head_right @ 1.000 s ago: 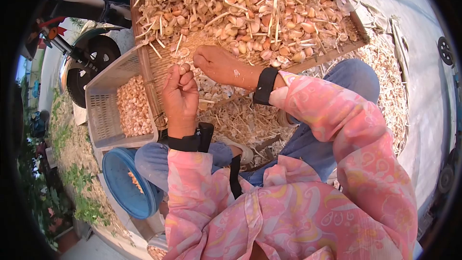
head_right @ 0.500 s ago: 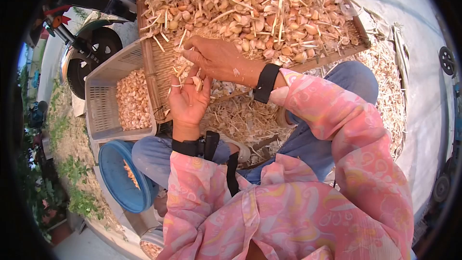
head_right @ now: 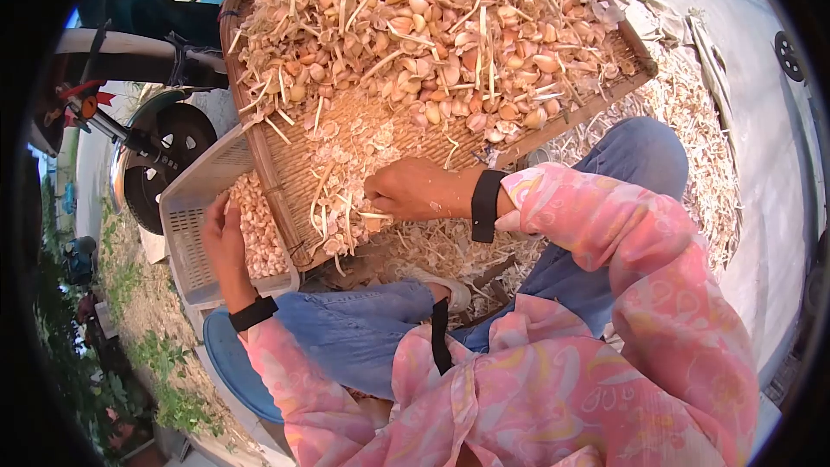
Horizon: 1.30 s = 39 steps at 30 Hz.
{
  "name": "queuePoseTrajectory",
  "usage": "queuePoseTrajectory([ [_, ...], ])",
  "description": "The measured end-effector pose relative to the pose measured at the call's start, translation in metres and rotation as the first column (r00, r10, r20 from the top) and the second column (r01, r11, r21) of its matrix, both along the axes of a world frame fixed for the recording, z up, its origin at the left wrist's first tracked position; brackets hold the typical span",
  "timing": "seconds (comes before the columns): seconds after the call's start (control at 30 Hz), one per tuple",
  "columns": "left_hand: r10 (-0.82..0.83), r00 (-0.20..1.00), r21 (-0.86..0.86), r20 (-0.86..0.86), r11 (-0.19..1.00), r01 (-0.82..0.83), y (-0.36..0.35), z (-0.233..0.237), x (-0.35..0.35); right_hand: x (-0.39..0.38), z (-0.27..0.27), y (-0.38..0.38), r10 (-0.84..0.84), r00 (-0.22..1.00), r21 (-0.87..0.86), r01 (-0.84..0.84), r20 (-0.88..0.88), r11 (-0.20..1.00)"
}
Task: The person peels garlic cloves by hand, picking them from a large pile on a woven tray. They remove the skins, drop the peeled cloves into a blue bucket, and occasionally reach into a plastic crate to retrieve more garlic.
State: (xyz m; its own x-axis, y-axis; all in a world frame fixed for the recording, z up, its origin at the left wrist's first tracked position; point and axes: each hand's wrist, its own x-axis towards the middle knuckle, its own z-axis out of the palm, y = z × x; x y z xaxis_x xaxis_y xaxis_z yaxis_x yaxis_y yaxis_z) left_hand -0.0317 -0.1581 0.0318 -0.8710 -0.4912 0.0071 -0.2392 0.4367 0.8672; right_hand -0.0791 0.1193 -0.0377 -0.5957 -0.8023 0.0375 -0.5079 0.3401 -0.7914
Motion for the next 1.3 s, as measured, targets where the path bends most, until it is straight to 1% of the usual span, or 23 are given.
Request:
queuePoseTrajectory([
  [0.03, -0.111, 0.994, -0.073, -0.015, 0.991, 0.110, 0.015, -0.008, -0.014, 0.003, -0.001, -0.001, 0.018, 1.000, 0.015, -0.018, -0.010, 1.000],
  [0.07, -0.255, 0.966, -0.009, -0.048, 0.967, 0.255, 0.047, -0.018, -0.039, 0.001, 0.001, -0.001, 0.010, 1.000, 0.009, -0.009, -0.013, 1.000],
  [0.1, -0.367, 0.930, -0.132, -0.033, 0.924, 0.360, 0.082, -0.019, -0.062, -0.002, 0.004, -0.002, 0.000, 1.000, 0.000, 0.000, -0.018, 1.000],
  [0.13, -0.528, 0.848, -0.349, -0.034, 0.802, 0.485, 0.100, -0.031, -0.085, -0.004, 0.006, -0.003, -0.010, 1.000, -0.011, 0.010, -0.021, 1.000],
  [0.2, -0.603, 0.796, -0.487, 0.043, 0.683, 0.544, 0.126, -0.066, -0.124, -0.007, 0.006, -0.005, -0.015, 1.000, -0.034, 0.014, -0.013, 0.999],
  [0.23, -0.569, 0.817, -0.510, 0.095, 0.677, 0.531, 0.136, -0.067, -0.128, -0.009, 0.006, -0.005, -0.019, 1.000, -0.048, 0.019, -0.007, 0.999],
  [0.3, -0.493, 0.845, -0.553, 0.207, 0.654, 0.517, 0.149, -0.070, -0.132, -0.010, 0.006, -0.002, -0.035, 0.999, 0.007, 0.035, -0.014, 0.999],
  [0.4, -0.554, 0.815, -0.593, 0.170, 0.603, 0.534, 0.139, -0.086, -0.122, -0.012, 0.001, 0.001, -0.043, 0.999, 0.047, 0.043, -0.005, 0.998],
  [0.43, -0.527, 0.810, -0.503, 0.258, 0.642, 0.578, 0.136, -0.078, -0.109, -0.014, -0.002, 0.003, -0.037, 0.999, 0.055, 0.038, -0.004, 0.998],
  [0.53, -0.586, 0.771, -0.405, 0.251, 0.659, 0.633, 0.113, -0.067, -0.070, -0.023, -0.007, 0.006, -0.119, 0.993, 0.026, 0.120, -0.023, 0.992],
  [0.6, -0.594, 0.773, -0.453, 0.225, 0.638, 0.622, 0.096, -0.055, -0.043, -0.024, -0.008, 0.010, -0.153, 0.988, -0.015, 0.153, 0.014, 0.988],
  [0.63, -0.546, 0.815, -0.545, 0.192, 0.631, 0.552, 0.089, -0.055, -0.037, -0.025, -0.007, 0.012, -0.161, 0.987, -0.012, 0.161, 0.025, 0.987],
  [0.73, -0.435, 0.891, -0.549, 0.129, 0.717, 0.430, 0.081, -0.036, -0.034, -0.024, -0.008, 0.013, -0.146, 0.989, 0.038, 0.146, -0.016, 0.989],
  [0.77, -0.432, 0.898, -0.546, 0.085, 0.734, 0.405, 0.085, -0.034, -0.038, -0.024, -0.008, 0.013, -0.141, 0.990, 0.055, 0.142, -0.022, 0.988],
  [0.87, -0.619, 0.778, -0.514, 0.107, 0.635, 0.576, 0.099, -0.054, -0.056, -0.022, -0.013, 0.013, -0.141, 0.989, 0.038, 0.143, -0.052, 0.989],
  [1.0, -0.587, 0.778, -0.597, 0.224, 0.548, 0.586, 0.113, -0.069, -0.064, -0.027, -0.006, 0.016, -0.146, 0.988, 0.043, 0.148, -0.042, 0.988],
  [1.03, -0.567, 0.798, -0.607, 0.206, 0.566, 0.558, 0.111, -0.071, -0.061, -0.027, -0.005, 0.016, -0.161, 0.987, 0.034, 0.162, -0.025, 0.986],
  [1.13, -0.468, 0.864, -0.552, 0.184, 0.678, 0.485, 0.102, -0.071, -0.051, -0.032, -0.003, 0.012, -0.196, 0.981, -0.028, 0.196, 0.006, 0.980],
  [1.17, -0.420, 0.885, -0.465, 0.203, 0.754, 0.464, 0.097, -0.070, -0.048, -0.033, -0.003, 0.010, -0.205, 0.979, -0.063, 0.205, 0.004, 0.977],
  [1.2, -0.363, 0.920, -0.173, 0.150, 0.906, 0.386, 0.097, -0.067, -0.045, -0.033, -0.004, 0.009, -0.214, 0.977, -0.096, 0.213, 0.003, 0.972],
  [1.23, -0.287, 0.951, 0.142, 0.119, 0.952, 0.269, 0.097, -0.064, -0.041, -0.032, -0.004, 0.006, -0.220, 0.975, -0.123, 0.221, 0.019, 0.968],
  [1.27, -0.199, 0.974, 0.445, 0.112, 0.886, 0.130, 0.097, -0.059, -0.038, -0.032, -0.003, 0.003, -0.223, 0.974, -0.149, 0.225, 0.033, 0.963],
  [1.3, -0.199, 0.978, 0.596, 0.056, 0.793, 0.127, 0.096, -0.054, -0.033, -0.031, 0.001, -0.001, -0.227, 0.973, -0.174, 0.231, 0.046, 0.957],
])
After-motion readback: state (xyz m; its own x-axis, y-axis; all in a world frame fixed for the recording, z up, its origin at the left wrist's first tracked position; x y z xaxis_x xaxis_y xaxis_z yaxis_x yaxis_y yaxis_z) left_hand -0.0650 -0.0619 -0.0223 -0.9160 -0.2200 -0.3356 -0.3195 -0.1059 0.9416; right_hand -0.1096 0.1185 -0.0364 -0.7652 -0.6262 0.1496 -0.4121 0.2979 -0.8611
